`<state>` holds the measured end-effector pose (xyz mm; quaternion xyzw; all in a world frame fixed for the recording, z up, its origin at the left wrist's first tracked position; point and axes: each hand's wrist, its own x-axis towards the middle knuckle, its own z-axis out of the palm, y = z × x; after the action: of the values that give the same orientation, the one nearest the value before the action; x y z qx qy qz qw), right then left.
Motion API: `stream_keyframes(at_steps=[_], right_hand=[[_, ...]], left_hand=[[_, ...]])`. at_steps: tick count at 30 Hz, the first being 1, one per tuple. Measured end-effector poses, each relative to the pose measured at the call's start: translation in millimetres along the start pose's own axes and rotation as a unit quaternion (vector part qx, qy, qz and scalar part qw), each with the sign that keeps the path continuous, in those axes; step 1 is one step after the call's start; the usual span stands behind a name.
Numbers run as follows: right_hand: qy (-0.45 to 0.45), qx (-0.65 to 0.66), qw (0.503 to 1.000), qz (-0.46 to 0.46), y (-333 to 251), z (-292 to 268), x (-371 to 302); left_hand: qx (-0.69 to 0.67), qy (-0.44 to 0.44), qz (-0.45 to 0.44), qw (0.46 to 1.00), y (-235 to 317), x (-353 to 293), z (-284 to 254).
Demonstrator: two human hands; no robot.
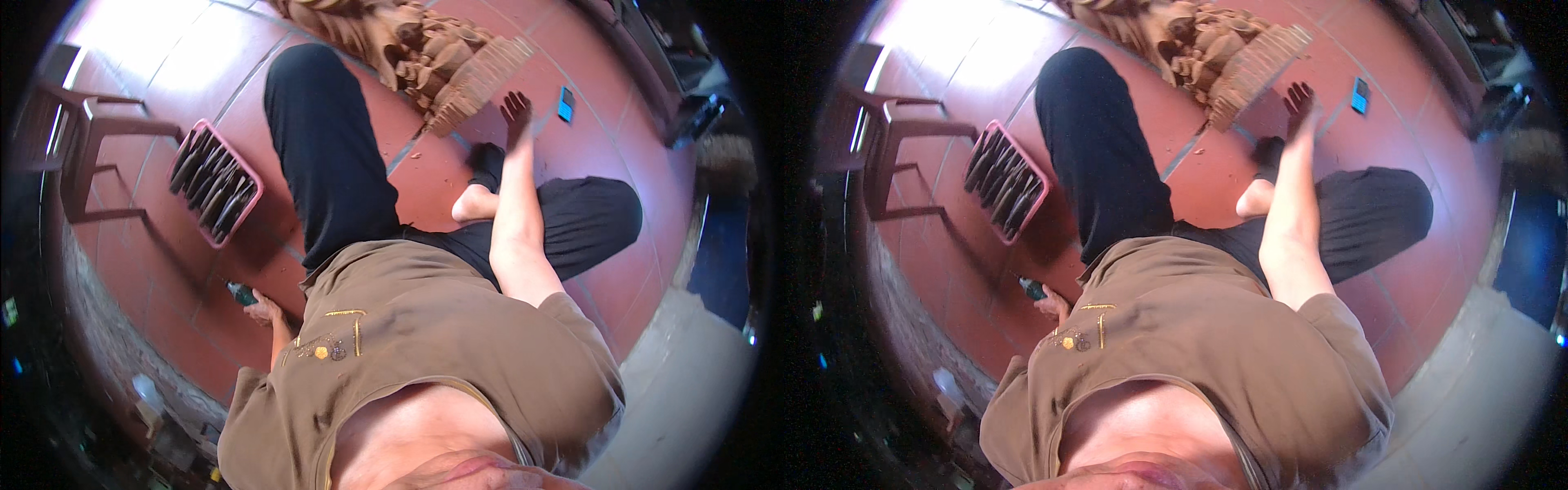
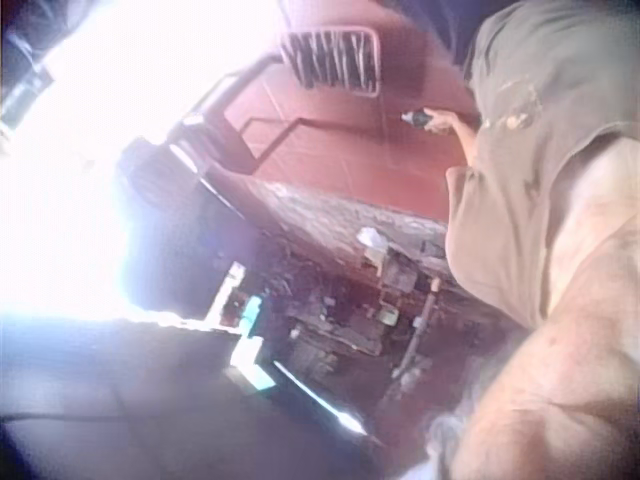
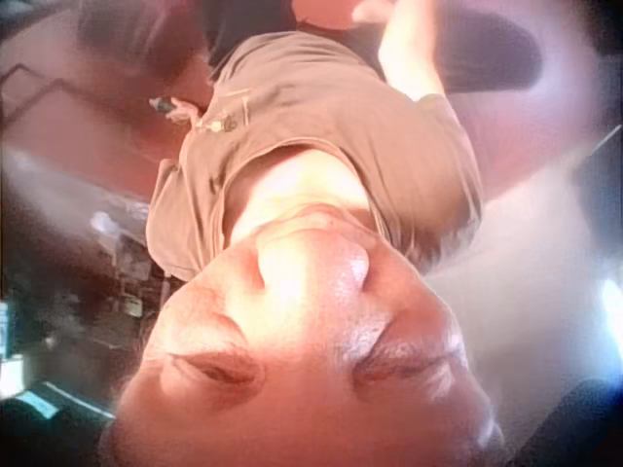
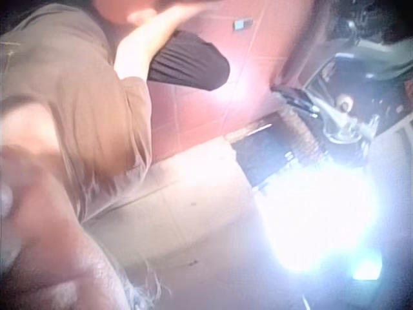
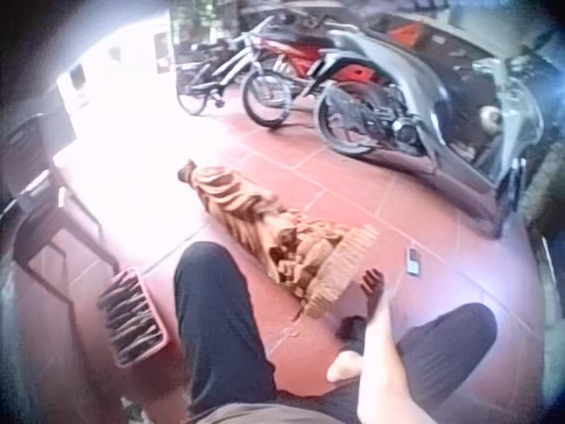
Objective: The person sits on the floor and uses a rotary tool to carve details into a wooden sculpture. They pause to brush away wood shavings and inspect the work, then resume carving.
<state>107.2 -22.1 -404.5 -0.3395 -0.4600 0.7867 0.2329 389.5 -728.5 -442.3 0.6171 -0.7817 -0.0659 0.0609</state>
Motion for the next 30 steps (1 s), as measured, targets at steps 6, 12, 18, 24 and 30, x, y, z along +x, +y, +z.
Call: stream_keyframes(at_steps=[6, 12, 18, 24, 30], right_hand=[[0.058, 0.033, 0.998, 0.017, -6.7, -0.4, -10.0], [0.063, 0.047, 0.996, 0.029, -8.4, 9.5, -23.7], [0.067, 0.058, 0.996, 0.024, -15.1, 14.6, -30.8], [0.062, 0.059, 0.996, 0.016, -12.5, 11.4, -29.2], [0.058, 0.062, 0.996, 0.009, -20.0, 23.1, -33.5]], left_hand=[[-0.011, 0.037, 0.051, 0.998, -4.8, 4.6, 7.7], [0.001, 0.015, 0.022, 1.000, -1.4, 4.1, 5.1], [0.012, -0.002, 0.020, 1.000, -2.6, 6.9, 5.8], [-0.035, -0.014, 0.021, 0.999, -4.8, 9.3, 8.6], [-0.041, -0.033, 0.021, 0.998, -12.4, 22.4, 16.5]])
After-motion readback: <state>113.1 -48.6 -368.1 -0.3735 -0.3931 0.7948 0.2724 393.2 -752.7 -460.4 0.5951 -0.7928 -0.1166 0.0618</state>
